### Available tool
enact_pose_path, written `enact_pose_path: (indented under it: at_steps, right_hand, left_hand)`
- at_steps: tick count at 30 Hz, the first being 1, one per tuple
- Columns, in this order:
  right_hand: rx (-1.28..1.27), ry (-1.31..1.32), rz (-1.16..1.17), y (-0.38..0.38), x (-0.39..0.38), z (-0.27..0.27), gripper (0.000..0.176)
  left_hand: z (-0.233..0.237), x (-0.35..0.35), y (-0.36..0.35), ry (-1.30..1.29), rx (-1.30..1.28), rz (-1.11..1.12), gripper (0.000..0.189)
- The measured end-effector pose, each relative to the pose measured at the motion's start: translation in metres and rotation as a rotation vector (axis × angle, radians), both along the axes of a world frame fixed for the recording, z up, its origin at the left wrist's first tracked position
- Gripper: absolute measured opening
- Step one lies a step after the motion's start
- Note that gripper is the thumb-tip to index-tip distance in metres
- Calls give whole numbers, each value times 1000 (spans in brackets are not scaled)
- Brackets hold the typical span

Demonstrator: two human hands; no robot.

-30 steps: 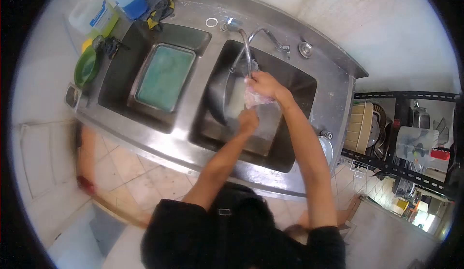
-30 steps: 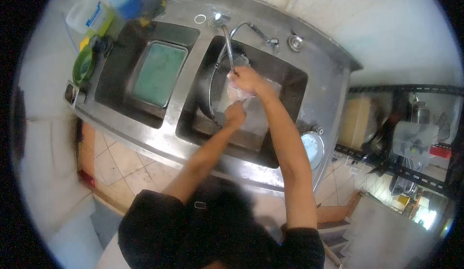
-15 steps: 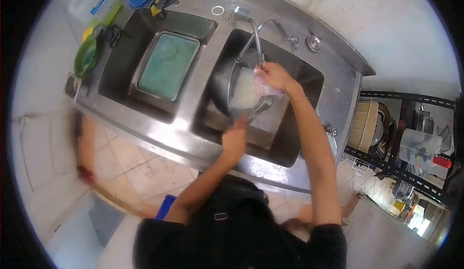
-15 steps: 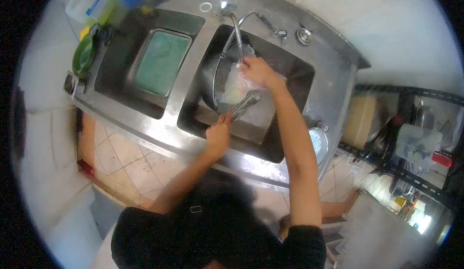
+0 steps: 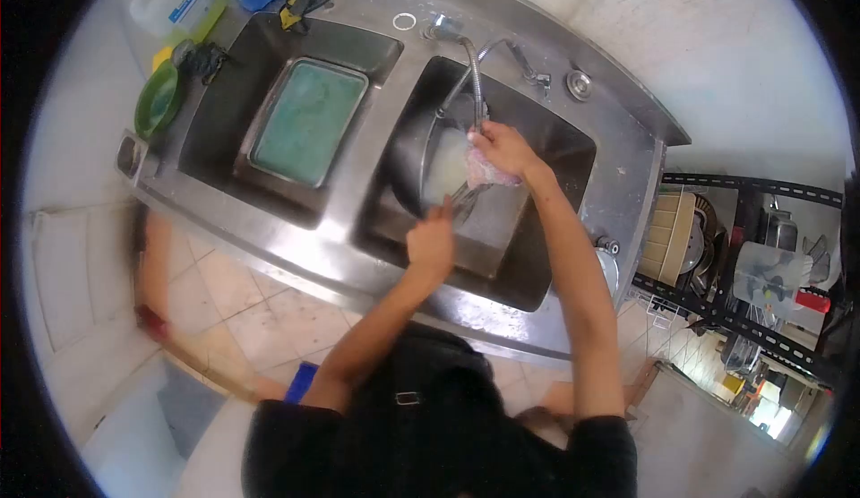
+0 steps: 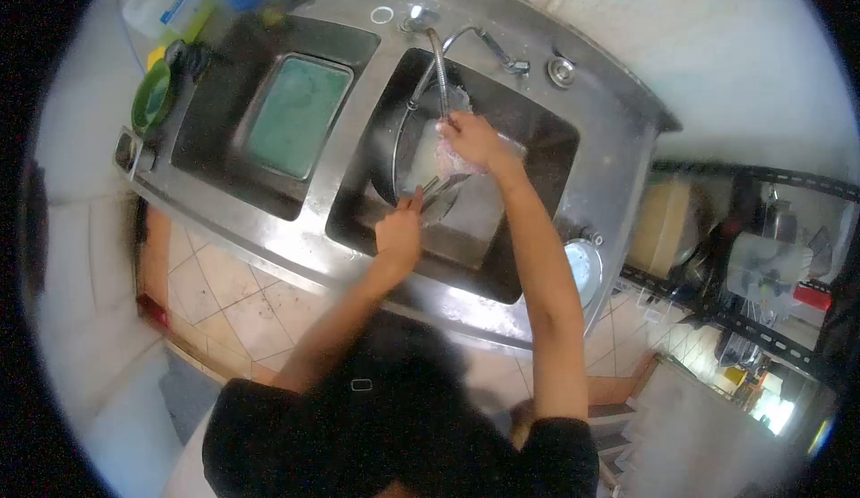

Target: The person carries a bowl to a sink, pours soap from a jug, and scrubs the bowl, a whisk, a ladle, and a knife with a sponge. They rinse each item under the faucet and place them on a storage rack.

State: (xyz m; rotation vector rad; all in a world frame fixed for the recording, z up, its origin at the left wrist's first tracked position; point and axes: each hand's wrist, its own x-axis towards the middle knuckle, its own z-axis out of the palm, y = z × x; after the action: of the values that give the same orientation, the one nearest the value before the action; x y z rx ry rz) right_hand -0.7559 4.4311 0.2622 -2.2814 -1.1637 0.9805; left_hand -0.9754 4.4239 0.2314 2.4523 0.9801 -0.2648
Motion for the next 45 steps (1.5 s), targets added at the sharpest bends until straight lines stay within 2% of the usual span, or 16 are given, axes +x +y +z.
enact_pose_path:
  at_steps: [5, 8, 14, 16, 19, 23, 25, 26, 28, 32, 35, 37, 41, 43, 44, 45]
  right_hand:
    - [120, -91, 56, 1, 0, -18, 34]
    - [94, -97, 71, 3, -2, -19, 34]
    - [72, -46, 17, 4, -4, -19, 35]
    - [80, -57, 23, 5, -4, -20, 36]
    - [68, -46, 27, 6, -5, -13, 36]
    - [33, -93, 79, 7, -6, -9, 35]
    - [55, -111, 78, 6, -4, -18, 34]
    - [79, -130, 74, 5, -3, -22, 33]
    - [98, -108, 65, 3, 0, -24, 34]
    - [86, -12, 41, 1, 3, -20, 36]
    - [19, -59, 74, 0, 15, -30, 37]
    - [-25, -14, 51, 3, 10, -12, 37]
    - [-37, 1, 29, 4, 6, -2, 36]
    - [-49, -7, 24, 4, 4, 1, 37]
    - [-54, -12, 20, 3, 3, 2, 37]
    - [-55, -19, 14, 3, 5, -3, 37]
  left_hand:
    - [3, 13, 5, -2, 53, -23, 49]
    - [-5, 25, 3, 50, -44, 23, 54]
    - [-21, 39, 1, -98, -72, 101, 41]
    - [-30, 45, 3, -43, -98, 1, 32]
    - [-56, 59, -2, -84, -118, 23, 27]
    - [-121, 82, -8, -153, -146, -6, 19]
    - [-148, 100, -1, -222, -1435, 587, 13]
    - [-163, 101, 0, -222, -1438, 591, 13]
    - [-186, 96, 3, -512, -2166, 959, 20]
    - [-150, 77, 6, -469, -1943, 1079, 26]
    - [-93, 28, -5, -467, -1959, 966, 25]
    - [-62, -2, -10, -339, -1863, 902, 24]
    - [-31, -44, -23, -283, -1753, 820, 27]
    - [-18, -60, -23, -183, -1556, 614, 33]
    - [-18, -62, -27, -180, -1562, 608, 33]
    - [-19, -61, -30, -224, -1092, 388, 32]
